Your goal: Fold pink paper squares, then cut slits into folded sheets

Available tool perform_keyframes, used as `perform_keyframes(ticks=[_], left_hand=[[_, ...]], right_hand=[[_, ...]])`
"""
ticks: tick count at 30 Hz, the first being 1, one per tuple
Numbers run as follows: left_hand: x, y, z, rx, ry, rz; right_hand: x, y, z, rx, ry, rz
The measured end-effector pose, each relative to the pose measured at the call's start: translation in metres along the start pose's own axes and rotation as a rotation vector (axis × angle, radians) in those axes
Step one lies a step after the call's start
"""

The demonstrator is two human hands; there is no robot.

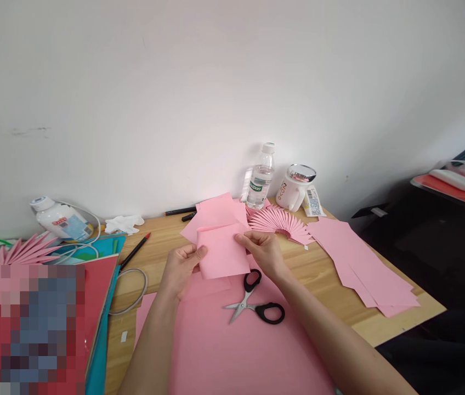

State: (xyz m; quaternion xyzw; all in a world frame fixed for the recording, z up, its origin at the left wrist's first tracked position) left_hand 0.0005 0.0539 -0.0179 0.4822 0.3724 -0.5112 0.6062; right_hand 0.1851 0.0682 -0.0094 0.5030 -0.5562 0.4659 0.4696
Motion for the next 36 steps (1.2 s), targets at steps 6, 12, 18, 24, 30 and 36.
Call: perform_keyframes(ticks=[6, 12, 18, 24, 30, 36], left_hand=[[-0.001, 0.001, 0.001, 0.051, 0.019, -0.041], [-0.003, 0.002, 0.0, -0.013, 0.082, -0.055], [-0.005, 0.009, 0.001, 0.056, 0.221, -0.176], [-0.037, 0.01, 0.022, -0.184, 0.72, -0.585], [-0.038, 0.031, 0.041, -0.221, 1.37, -1.027], [-0.026, 0.05, 0.04, -0.196, 1.379, -1.344]], right_hand=[[-0.002, -0.003, -0.001, -0.031, -0.008, 0.007], [0.0, -0.002, 0.001, -0.05, -0.03, -0.003], [0.004, -0.007, 0.003, -0.148, -0.049, -0.01], [0.022, -0.007, 0.01, -0.171, -0.351, 0.094], [0.054, 0.009, 0.039, -0.236, -1.054, 0.657], [0.05, 0.03, 0.047, -0.062, -1.155, 0.798]])
Point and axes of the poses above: each hand's wrist, its own z-axis away from the middle knuckle, its own y-axis out of the palm, x = y × z, the point moved 6 cm from there along -z, towards the middle knuckle, and after that the axes turned 1 degree about -x, right-handed, at the moved point
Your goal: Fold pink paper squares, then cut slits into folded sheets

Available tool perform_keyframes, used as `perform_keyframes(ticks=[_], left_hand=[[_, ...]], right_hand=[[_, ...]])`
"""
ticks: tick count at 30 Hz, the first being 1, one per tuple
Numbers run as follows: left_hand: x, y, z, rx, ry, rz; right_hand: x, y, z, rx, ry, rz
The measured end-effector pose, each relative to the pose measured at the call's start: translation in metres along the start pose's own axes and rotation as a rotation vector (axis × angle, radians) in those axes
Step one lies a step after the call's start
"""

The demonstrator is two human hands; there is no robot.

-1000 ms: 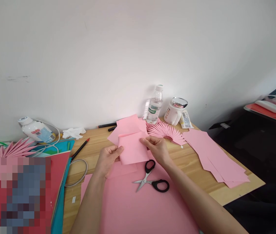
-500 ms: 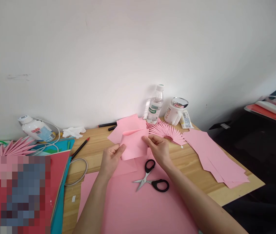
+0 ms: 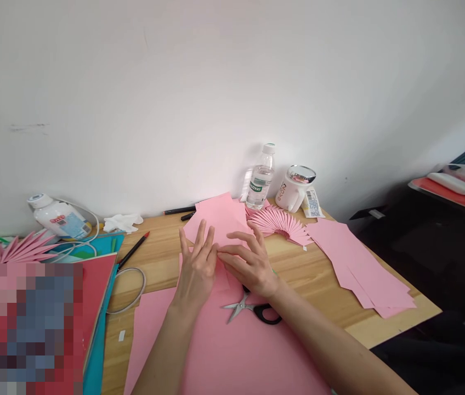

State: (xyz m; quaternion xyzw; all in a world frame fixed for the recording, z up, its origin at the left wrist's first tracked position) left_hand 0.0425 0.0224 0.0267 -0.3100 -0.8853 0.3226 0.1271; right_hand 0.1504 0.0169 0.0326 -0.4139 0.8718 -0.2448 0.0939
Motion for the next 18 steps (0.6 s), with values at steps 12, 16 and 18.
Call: perform_keyframes(ticks=[12, 16, 18], left_hand=[[-0.0014, -0.0012, -0.003, 0.04, -0.001, -0.012], [-0.0031, -0.0009, -0.0037, 0.042, 0.025, -0.037], [-0.003, -0.0014, -0.004, 0.048, 0.03, -0.04]], right_hand=[[0.0055, 0.0023, -0.0047, 0.016, 0.019, 0.053], [0.0045, 0.0035, -0.0034, -0.004, 0.034, 0.069], [0.0034, 0.0043, -0.0027, -0.017, 0.042, 0.07]])
Point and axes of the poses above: each hand's wrist, its own z-axis away from the middle knuckle, its own y-axis out of the palm, x = y × z, the point moved 6 cm from there along -z, towards the middle knuckle, and after that the axes turned 1 degree about -x, right-handed, at the moved point
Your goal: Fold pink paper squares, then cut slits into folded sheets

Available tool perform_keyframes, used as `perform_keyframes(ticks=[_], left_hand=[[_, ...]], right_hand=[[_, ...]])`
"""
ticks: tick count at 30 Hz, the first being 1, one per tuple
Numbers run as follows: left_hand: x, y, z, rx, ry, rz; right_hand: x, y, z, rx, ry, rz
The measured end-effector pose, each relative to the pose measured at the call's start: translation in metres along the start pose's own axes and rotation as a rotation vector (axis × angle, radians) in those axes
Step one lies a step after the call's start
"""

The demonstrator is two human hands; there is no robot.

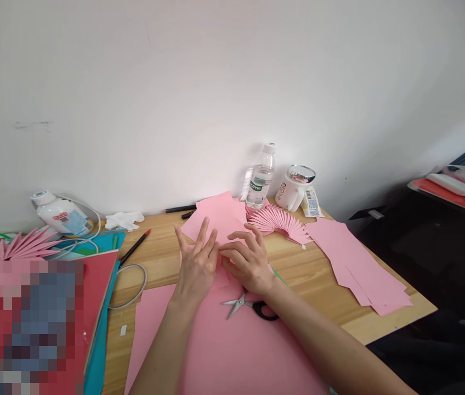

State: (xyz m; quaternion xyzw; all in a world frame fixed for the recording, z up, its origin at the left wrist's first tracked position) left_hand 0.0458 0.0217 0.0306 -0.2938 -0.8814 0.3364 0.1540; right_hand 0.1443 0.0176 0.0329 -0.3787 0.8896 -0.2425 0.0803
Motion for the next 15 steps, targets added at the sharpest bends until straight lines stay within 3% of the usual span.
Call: perform_keyframes(ticks=[15], left_hand=[[0.018, -0.01, 0.001, -0.074, -0.094, -0.035]], right_hand=[[-0.021, -0.015, 0.002, -0.183, 0.04, 0.023]])
Point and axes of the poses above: each hand's wrist, its own z-axis away from the middle knuckle, its own y-axis out of the palm, x = y × z, the point moved 6 cm from there along -z, towards the middle knuckle, and after that the axes turned 1 degree about -x, right-handed, at the moved point
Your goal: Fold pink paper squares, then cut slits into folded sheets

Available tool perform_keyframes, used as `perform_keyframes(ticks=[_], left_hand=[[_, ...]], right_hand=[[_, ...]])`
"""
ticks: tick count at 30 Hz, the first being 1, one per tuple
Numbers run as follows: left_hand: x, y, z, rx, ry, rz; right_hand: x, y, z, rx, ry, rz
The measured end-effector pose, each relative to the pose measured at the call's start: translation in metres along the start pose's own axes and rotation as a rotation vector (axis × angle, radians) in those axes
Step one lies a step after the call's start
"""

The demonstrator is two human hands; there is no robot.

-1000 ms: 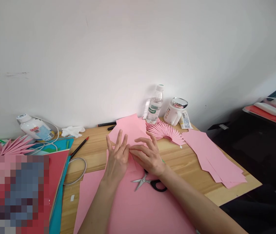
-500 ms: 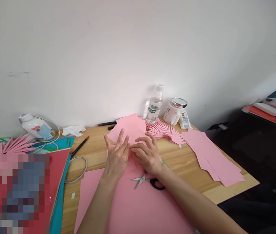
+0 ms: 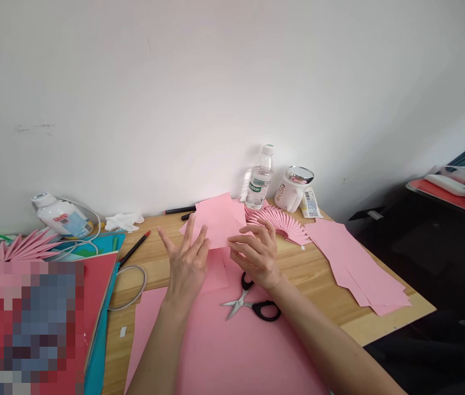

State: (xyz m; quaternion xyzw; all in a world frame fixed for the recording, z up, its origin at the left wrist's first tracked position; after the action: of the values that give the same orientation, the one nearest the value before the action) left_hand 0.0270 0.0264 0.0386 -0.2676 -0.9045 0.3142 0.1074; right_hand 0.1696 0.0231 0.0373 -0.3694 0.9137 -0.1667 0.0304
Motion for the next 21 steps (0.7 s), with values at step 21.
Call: perform_keyframes(ticks=[21], left_hand=[[0.008, 0.036, 0.027, 0.795, -0.927, 1.149]], right_hand=[[-0.044, 0.035, 0.029, 0.603, 1.142, -0.972]])
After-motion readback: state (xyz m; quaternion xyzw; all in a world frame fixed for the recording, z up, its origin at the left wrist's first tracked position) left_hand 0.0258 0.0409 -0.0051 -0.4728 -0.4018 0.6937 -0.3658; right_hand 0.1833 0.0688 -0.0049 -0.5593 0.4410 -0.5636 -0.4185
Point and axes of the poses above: each hand's wrist, its own z-axis away from the middle knuckle, its own y-axis out of the palm, x = y × z, the point moved 6 cm from there along -z, towards the middle knuckle, and after that the axes turned 1 degree about -x, right-handed, at the moved point
